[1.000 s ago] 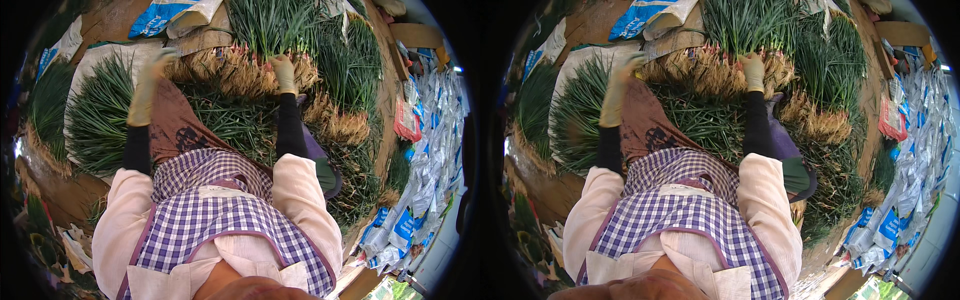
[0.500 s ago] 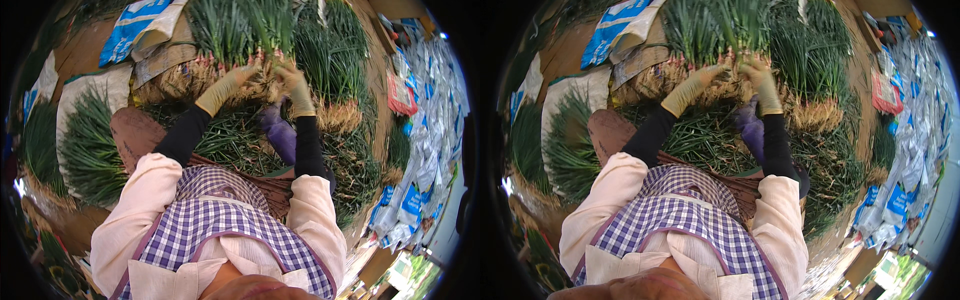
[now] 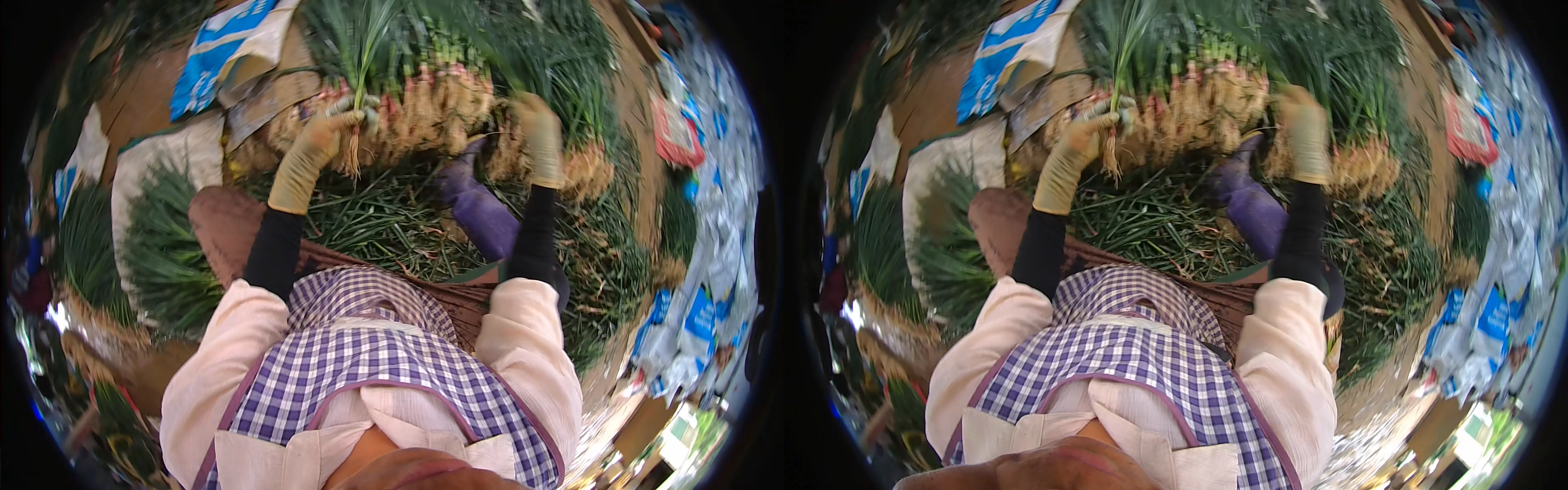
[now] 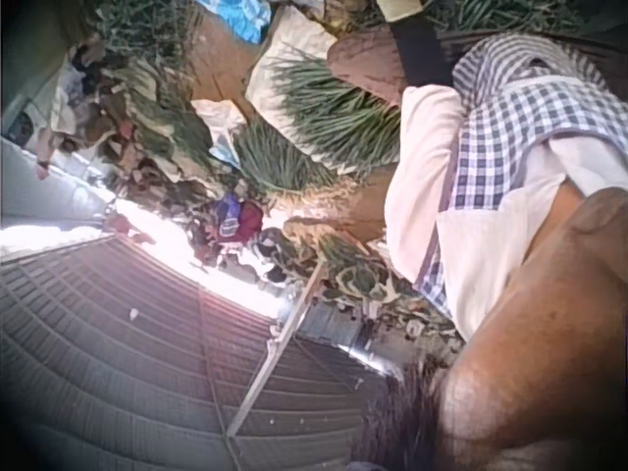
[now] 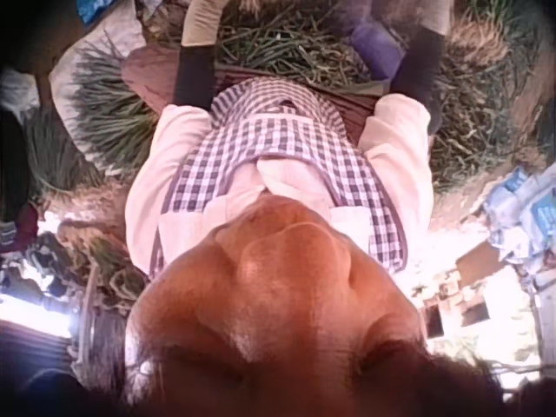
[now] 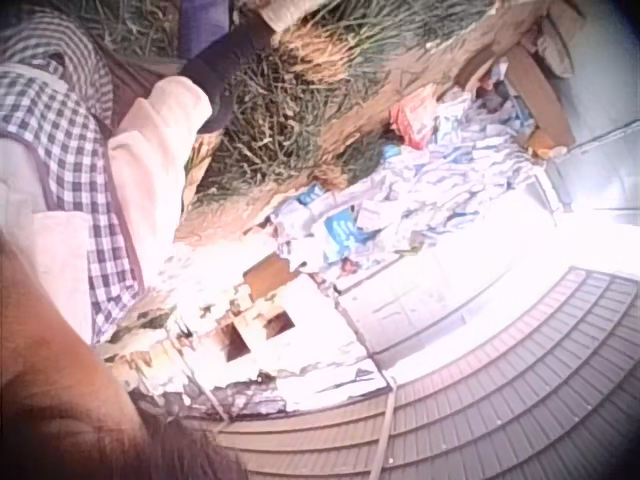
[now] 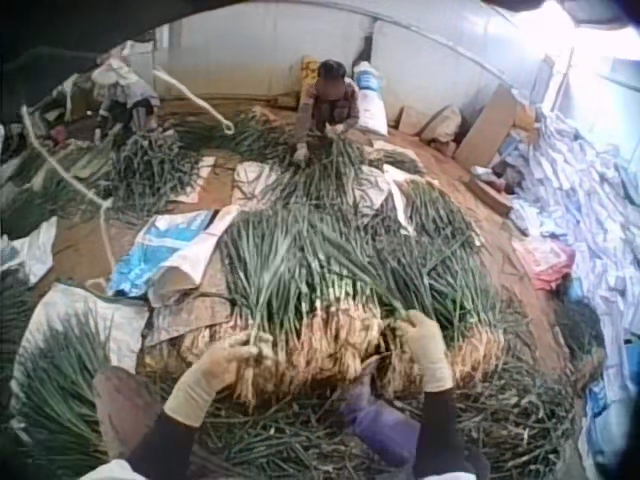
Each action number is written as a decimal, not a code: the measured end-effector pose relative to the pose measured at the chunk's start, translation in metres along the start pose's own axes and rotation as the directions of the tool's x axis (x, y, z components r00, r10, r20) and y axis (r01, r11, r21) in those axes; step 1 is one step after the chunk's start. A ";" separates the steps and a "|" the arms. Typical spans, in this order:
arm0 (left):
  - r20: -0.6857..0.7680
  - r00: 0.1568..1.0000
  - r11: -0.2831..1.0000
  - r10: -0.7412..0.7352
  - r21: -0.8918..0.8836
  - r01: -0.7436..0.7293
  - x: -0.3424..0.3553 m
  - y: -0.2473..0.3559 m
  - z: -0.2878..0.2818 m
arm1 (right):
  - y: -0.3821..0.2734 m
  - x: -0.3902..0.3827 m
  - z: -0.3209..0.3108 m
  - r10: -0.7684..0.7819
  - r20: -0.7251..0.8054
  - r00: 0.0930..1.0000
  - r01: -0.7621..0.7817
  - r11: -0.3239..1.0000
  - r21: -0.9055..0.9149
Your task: The person gathers green onions by hand, aligns the roots, and ties them into bundles using rubber bands. The person places each finished bundle onto a pile beside them.
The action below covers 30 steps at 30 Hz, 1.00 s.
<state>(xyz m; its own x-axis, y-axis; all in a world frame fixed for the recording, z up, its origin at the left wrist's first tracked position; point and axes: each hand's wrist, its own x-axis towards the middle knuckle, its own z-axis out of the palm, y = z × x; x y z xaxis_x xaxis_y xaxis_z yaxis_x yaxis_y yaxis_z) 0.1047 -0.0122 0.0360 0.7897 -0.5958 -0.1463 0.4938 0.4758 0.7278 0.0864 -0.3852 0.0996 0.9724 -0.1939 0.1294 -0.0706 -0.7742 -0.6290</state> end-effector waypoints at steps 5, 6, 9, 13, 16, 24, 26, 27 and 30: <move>-0.243 0.970 0.951 0.031 0.305 0.045 0.016 0.022 -0.075 | 0.092 0.042 -0.102 0.312 0.023 0.950 -0.272 0.858 -0.436; -0.326 0.943 0.907 0.060 0.413 0.085 0.023 0.018 -0.074 | 0.095 0.045 -0.099 0.378 -0.068 0.923 -0.326 0.677 -0.660; -0.583 0.792 0.800 0.182 0.556 0.225 0.067 -0.017 -0.062 | 0.056 0.042 -0.067 0.256 -0.029 0.966 -0.232 0.814 -0.532; -0.579 0.587 0.300 0.565 0.808 0.507 0.105 -0.057 -0.084 | -0.041 0.006 0.063 -0.065 0.400 0.914 0.083 0.996 -0.029; -0.623 0.772 0.793 0.129 0.532 0.297 0.089 -0.041 -0.091 | -0.071 -0.014 0.148 -0.151 0.469 0.870 0.102 0.986 0.129; -0.520 0.840 0.967 -0.158 0.092 0.239 -0.035 -0.056 -0.073 | -0.129 -0.073 0.260 0.085 0.697 0.712 -0.663 0.408 0.627; -0.607 0.791 0.970 -0.073 0.141 0.198 -0.041 -0.076 -0.065 | -0.099 -0.070 0.302 0.099 0.409 0.907 -0.363 0.676 0.641; -0.647 0.762 0.983 -0.023 0.125 0.136 -0.048 -0.084 -0.063 | -0.108 -0.076 0.300 0.125 0.380 0.916 -0.330 0.774 0.541; -0.731 0.682 1.000 0.031 0.025 -0.019 -0.049 -0.107 -0.053 | -0.118 -0.094 0.305 -0.020 -0.050 0.999 0.032 0.972 0.233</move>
<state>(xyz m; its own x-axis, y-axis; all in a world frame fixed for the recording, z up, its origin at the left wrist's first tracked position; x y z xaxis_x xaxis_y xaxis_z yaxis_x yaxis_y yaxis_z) 0.0329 0.0003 -0.0703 0.8197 0.0813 -0.5670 0.4698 0.4708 0.7467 0.0711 -0.0914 -0.0722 0.9612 -0.2082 0.1808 0.0138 -0.6184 -0.7857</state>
